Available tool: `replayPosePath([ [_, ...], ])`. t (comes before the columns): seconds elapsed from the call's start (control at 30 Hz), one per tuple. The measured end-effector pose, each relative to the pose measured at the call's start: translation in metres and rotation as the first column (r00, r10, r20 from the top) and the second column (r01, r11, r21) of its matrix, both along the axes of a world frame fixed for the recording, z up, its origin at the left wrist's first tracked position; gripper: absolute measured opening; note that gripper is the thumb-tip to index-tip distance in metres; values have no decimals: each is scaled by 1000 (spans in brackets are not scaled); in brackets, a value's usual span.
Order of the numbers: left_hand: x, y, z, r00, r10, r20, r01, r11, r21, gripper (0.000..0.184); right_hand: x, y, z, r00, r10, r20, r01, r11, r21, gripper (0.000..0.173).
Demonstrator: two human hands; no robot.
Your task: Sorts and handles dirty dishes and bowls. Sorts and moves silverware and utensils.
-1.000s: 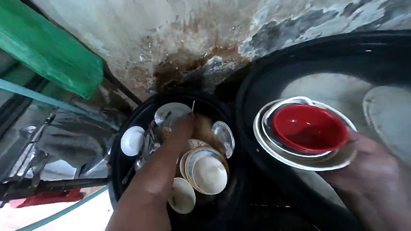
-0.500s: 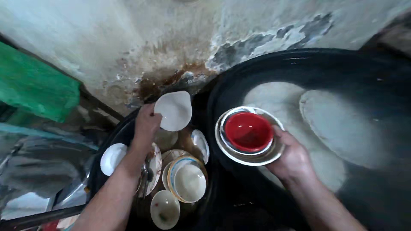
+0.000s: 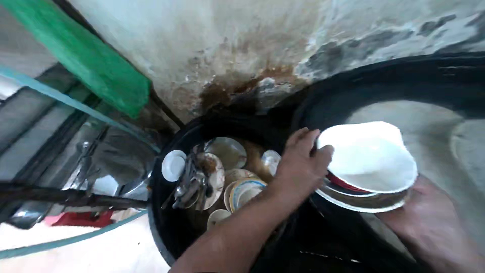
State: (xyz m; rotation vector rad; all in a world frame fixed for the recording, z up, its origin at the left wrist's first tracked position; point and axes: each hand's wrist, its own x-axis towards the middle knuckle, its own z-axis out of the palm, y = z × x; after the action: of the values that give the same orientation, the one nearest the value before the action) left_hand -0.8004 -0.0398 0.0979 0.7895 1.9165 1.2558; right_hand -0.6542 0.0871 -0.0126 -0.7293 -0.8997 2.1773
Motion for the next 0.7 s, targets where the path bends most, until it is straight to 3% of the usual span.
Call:
replayPosePath([
  [0.1,-7,-23,-12,1000,5,-22,-3,997,78,47,-1,1,-1,1000,-23,-10,23,999,-35,40],
  [0.17,-35,-43,-31,983,-4,-182,1,1000,-14,48,1,2,-3,1000,-30,-2,30,998,-60,40],
  [0.27,-105,-84,-66,883,57,-467,-192,950,-248,49,1,3,-3,999,0,-49,-3,997,-74,41],
  [0.37,-183,-157,-92,729,68,-681,-512,714,-477,54,5,7,-12,996,35,-78,-38,998,-44,39],
  [0.47,-220,-215,-93,682,160,-714,-670,528,-522,56,11,11,-25,997,35,-66,-37,999,-29,41],
  [0.6,-217,-237,-93,717,203,-667,-648,547,-530,55,19,20,-48,995,27,-93,-28,999,-16,42],
  [0.7,-203,-235,-86,734,292,-614,-639,604,-476,35,19,22,-55,997,-36,-64,39,999,34,39],
])
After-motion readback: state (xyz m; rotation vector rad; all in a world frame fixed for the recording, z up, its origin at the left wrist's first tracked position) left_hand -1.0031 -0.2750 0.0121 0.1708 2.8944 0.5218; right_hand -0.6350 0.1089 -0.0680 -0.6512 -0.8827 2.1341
